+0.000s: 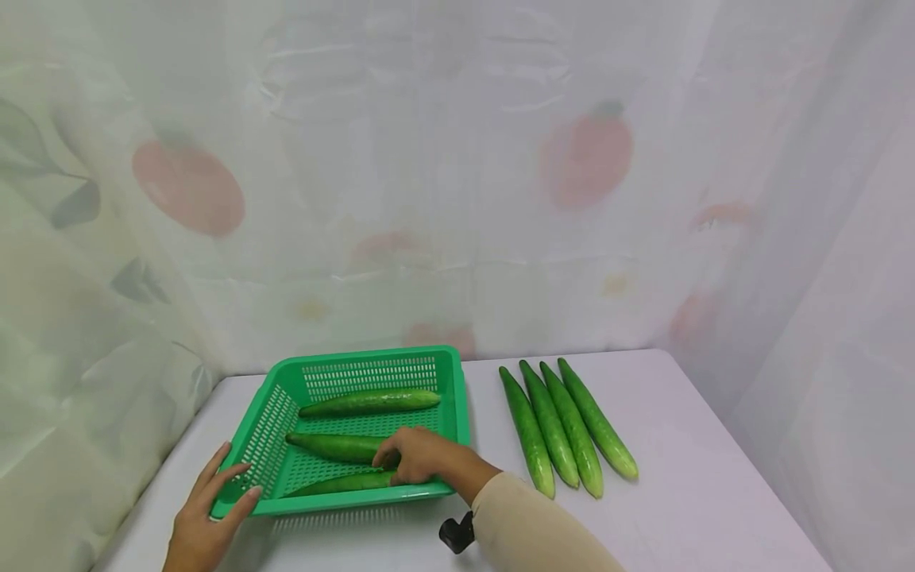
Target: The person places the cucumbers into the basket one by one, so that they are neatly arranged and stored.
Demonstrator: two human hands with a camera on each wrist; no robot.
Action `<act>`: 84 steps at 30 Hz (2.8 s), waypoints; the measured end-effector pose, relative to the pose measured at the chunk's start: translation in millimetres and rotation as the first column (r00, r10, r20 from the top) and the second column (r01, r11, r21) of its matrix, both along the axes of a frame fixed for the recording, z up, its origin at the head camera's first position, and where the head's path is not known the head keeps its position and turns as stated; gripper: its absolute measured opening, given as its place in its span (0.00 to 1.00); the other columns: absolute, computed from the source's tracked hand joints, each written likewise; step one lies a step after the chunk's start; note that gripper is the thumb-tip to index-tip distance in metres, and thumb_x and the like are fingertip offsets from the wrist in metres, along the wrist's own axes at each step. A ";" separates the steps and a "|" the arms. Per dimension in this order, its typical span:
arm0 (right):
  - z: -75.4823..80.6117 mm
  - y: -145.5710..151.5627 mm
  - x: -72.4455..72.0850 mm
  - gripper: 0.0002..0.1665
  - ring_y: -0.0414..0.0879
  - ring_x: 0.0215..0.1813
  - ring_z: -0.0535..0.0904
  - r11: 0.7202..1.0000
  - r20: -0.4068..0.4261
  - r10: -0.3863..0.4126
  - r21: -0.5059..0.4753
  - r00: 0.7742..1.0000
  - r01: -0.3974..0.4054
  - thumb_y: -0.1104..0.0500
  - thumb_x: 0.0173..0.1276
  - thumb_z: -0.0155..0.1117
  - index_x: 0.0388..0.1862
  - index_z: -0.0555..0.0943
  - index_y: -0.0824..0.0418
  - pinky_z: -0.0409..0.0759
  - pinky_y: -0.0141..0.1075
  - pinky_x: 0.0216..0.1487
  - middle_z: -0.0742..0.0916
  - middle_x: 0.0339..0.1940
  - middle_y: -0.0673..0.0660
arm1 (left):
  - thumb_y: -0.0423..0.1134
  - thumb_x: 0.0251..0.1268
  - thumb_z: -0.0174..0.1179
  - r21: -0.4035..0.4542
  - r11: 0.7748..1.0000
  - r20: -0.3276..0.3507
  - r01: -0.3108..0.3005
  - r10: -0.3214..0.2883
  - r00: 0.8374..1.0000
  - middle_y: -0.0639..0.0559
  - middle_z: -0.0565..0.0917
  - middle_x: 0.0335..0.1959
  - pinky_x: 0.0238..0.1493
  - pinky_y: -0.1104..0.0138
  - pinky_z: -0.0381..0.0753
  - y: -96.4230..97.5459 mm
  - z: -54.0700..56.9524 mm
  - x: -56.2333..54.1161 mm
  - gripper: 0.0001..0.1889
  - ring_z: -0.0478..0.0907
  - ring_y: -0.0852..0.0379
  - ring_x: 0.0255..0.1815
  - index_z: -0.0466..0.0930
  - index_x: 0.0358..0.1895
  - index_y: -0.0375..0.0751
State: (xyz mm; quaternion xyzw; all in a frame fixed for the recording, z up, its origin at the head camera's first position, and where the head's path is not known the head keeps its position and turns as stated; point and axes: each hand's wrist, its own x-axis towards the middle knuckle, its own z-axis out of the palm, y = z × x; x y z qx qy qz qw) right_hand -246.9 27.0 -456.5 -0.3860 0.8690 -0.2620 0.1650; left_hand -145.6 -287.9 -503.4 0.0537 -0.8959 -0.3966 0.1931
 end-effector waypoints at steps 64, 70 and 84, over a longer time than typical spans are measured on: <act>105.0 140.2 61.1 0.23 0.56 0.52 0.79 0.679 0.032 -0.150 -0.723 0.988 0.127 0.69 0.67 0.62 0.61 0.76 0.62 0.78 0.42 0.49 0.82 0.54 0.59 | 0.48 0.62 0.66 -0.017 1.000 -0.015 -0.013 0.013 1.000 0.52 0.54 0.76 0.54 0.37 0.61 0.2 -3.3 -1.7 0.25 0.54 0.39 0.72 0.76 0.59 0.40; 102.1 167.6 67.7 0.24 0.56 0.51 0.80 0.666 -0.016 -0.247 -0.730 0.969 0.158 0.71 0.67 0.60 0.62 0.75 0.63 0.77 0.39 0.49 0.82 0.54 0.62 | 0.48 0.62 0.66 -0.008 1.000 -0.006 -0.011 0.011 1.000 0.52 0.54 0.76 0.55 0.37 0.60 0.3 -2.6 -1.0 0.26 0.52 0.40 0.72 0.76 0.60 0.40; 71.7 224.6 68.5 0.24 0.50 0.54 0.77 0.584 -0.042 -0.540 -0.738 0.840 0.339 0.72 0.67 0.61 0.62 0.74 0.66 0.76 0.31 0.48 0.82 0.53 0.61 | 0.49 0.62 0.66 0.046 0.999 0.007 -0.009 0.009 1.000 0.55 0.53 0.76 0.61 0.40 0.57 3.8 -6.0 -2.8 0.26 0.49 0.46 0.74 0.75 0.61 0.42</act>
